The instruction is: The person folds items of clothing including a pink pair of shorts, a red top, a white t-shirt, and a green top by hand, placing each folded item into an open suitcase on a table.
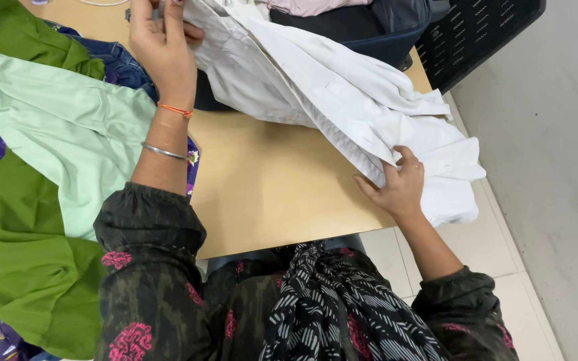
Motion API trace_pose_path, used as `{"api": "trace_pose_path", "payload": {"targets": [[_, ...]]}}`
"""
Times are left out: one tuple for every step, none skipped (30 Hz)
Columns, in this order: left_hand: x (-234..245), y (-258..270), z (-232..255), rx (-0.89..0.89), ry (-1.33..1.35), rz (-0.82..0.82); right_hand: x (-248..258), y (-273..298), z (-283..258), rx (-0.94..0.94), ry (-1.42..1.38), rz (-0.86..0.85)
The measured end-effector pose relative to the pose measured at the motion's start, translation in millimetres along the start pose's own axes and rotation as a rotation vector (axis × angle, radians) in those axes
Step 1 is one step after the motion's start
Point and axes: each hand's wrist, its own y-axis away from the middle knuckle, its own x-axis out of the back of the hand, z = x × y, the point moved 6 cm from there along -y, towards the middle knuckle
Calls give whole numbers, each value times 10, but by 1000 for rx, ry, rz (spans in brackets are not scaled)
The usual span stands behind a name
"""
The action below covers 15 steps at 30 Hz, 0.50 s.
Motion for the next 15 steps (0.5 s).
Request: {"api": "trace_pose_path", "payload": {"targets": [[20, 8, -9, -24, 12, 3, -28, 15, 12, -2, 1, -2], [48, 16, -29, -20, 11, 4, -67, 38, 33, -10, 44, 19], [70, 19, -38, -26, 11, -2, -106, 82, 60, -18, 87, 41], [102, 26, -36, -33, 8, -7, -144, 125, 117, -14, 85, 38], [139, 41, -32, -31, 5, -2, -172, 169, 227, -42, 86, 4], [177, 39, -24, -29, 20, 2, -191, 199, 350, -69, 88, -27], [215, 42, -12, -27, 34, 6, -178, 230, 451, -64, 86, -26], [270, 45, 11, -28, 33, 9, -166, 269, 574, -92, -5, -63], [366, 42, 55, -49, 56, 22, -150, 305, 688, -119, -95, -100], [459, 47, 88, -70, 84, 34, -89, 357, 766, -116, -92, -100], [573, 70, 113, -71, 87, 37, -60, 437, 894, -276, -315, -122], [732, 93, 120, -30, 103, 58, -72, 494, 992, -434, -537, -142], [886, 111, 105, 11, 120, 76, -26, 494, 1025, -431, -533, -140], [1021, 142, 83, 12, 123, 77, 34, 507, 1040, -414, -591, -166], [1181, 185, 39, 16, 116, 113, 70, 508, 1041, -395, -649, -191]]}}
